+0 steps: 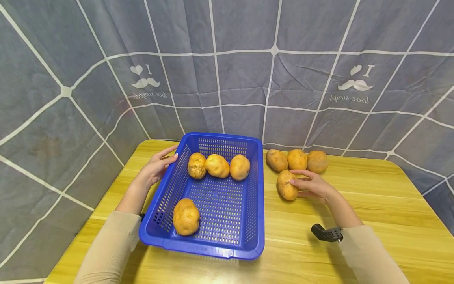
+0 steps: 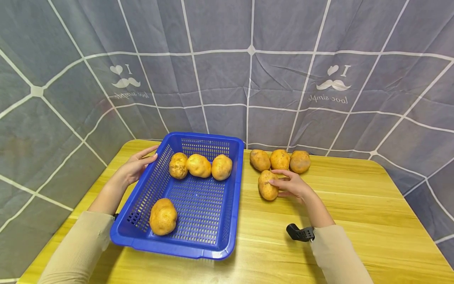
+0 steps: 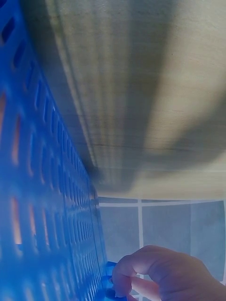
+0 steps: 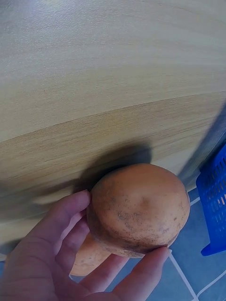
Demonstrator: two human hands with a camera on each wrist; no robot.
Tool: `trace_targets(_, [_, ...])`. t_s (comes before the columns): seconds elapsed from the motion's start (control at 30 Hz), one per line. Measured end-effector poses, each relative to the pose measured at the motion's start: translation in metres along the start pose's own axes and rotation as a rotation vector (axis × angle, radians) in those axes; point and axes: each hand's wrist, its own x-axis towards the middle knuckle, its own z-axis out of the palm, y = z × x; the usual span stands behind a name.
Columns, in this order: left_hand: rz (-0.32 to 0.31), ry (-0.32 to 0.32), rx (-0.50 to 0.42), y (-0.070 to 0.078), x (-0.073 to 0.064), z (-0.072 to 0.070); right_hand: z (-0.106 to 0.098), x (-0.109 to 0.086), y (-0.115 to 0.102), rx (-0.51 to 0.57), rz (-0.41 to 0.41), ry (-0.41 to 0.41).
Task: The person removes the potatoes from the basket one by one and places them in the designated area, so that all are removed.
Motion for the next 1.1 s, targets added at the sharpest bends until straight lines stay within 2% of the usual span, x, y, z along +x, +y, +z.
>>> trace_targets(0.37, [-0.004, 0.006, -0.012, 0.001, 0.0, 0.0, 0.001, -0.001, -0.003, -0.006, 0.025, 0.018])
trace_targets(0.73, [0.0, 0.0, 0.008, 0.0, -0.002, 0.0, -0.005, -0.004, -0.002, -0.029, 0.005, -0.005])
trace_targets(0.9, [0.002, -0.004, -0.02, 0.0, -0.001, 0.001, -0.008, -0.008, -0.005, -0.031, -0.013, -0.022])
trace_targets(1.1, [0.01, -0.008, -0.011, 0.0, -0.001, 0.001, -0.011, -0.013, -0.011, -0.031, -0.01, -0.001])
